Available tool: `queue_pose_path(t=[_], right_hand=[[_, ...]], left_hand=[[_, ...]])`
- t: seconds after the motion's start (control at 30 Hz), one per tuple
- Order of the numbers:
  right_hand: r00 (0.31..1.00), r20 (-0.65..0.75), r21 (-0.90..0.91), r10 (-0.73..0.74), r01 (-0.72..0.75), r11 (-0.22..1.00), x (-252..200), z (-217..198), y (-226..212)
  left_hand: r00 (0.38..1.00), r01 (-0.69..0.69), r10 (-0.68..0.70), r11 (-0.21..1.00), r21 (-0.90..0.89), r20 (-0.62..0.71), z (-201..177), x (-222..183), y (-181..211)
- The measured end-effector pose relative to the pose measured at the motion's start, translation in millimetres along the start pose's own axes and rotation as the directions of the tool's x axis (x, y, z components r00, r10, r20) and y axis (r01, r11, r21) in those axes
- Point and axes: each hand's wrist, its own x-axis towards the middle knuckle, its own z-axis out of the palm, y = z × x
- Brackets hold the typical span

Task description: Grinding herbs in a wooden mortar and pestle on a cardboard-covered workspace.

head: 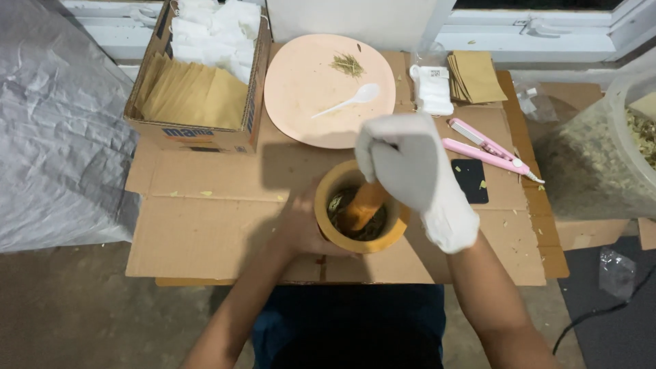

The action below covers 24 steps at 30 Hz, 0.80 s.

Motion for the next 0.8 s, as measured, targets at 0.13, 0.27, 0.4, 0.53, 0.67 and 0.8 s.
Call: queue_pose_path(t=[0.13,0.27,0.4,0.53,0.67,0.8], right_hand=[[0.974,-0.117,-0.061,-0.192,0.185,0.981,-53.1,-1.5,3.6],[0.849,-0.188,-0.031,-0.494,0.498,0.867,-83.0,14.6,2.3],[0.780,-0.262,0.030,-0.568,0.595,0.803,-78.9,22.4,15.3],[0.758,-0.245,0.105,-0.605,0.641,0.760,-81.4,21.9,27.1],[0.758,-0.211,-0.006,-0.618,0.631,0.776,-91.8,24.3,20.3],[0.737,-0.179,-0.055,-0.652,0.654,0.754,-84.9,33.8,19.0]], left_hand=[[0.998,0.057,-0.055,0.996,-0.068,0.022,0.0,5.5,3.6],[0.999,0.040,-0.040,0.999,-0.010,0.032,-0.3,3.9,5.3],[0.988,0.148,-0.146,0.988,-0.043,0.048,3.3,-1.2,-4.0],[0.971,0.236,-0.220,0.945,-0.228,0.094,2.8,-0.4,-6.0],[0.950,0.299,-0.271,0.932,-0.205,0.153,9.7,2.4,2.7],[0.972,0.226,-0.209,0.952,-0.205,0.104,11.0,3.0,8.9]])
